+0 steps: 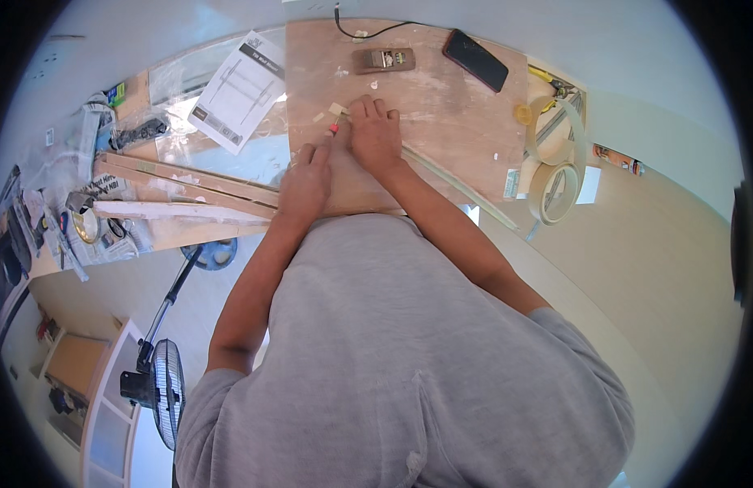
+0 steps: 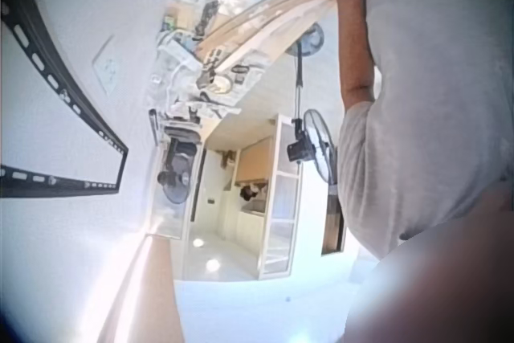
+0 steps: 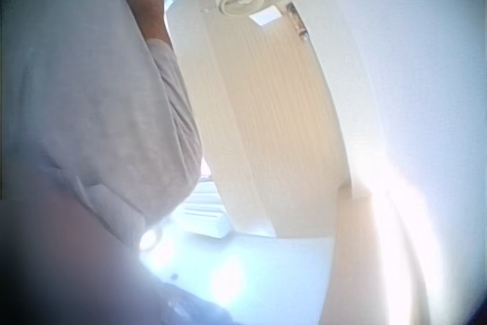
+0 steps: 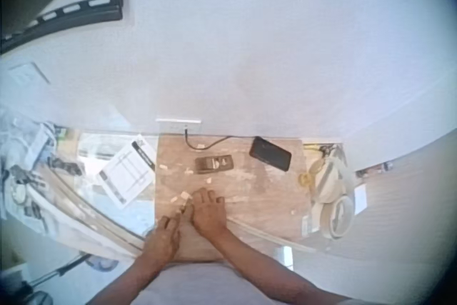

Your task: The person aligns and fits thin wooden strips together on a workbench, then uses a utility knife to trim the ends. They repeatedly adjust the pieces to ensure a snug fit and cut off excess material.

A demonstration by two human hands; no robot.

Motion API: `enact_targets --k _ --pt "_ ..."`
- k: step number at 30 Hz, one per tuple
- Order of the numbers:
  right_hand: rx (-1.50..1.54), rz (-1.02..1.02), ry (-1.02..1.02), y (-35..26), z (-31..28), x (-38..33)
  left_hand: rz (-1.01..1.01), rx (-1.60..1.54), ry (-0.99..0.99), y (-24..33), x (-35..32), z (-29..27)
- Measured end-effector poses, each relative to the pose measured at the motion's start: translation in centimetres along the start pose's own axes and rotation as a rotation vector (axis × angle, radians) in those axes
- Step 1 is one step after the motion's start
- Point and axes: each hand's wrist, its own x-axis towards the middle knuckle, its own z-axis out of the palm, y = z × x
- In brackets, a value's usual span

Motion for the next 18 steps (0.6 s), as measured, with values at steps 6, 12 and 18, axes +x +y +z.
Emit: enact_targets --k 6,12,18 --pt "0.012 -0.019 0.019 -0.3 -0.4 0.0 -0.032 0.073 -0.047 0.0 -1.5 -0.4" --pt "0.018 -0.022 -0.019 0.0 -0.5 0.1 -0.002 -0.084 0.124 0.9 -2.1 -1.5" --pt "0.015 -0.042 0.021 0.0 -0.3 -0.1 -0.055 -0.097 0.114 1.0 -0.6 -1.3"
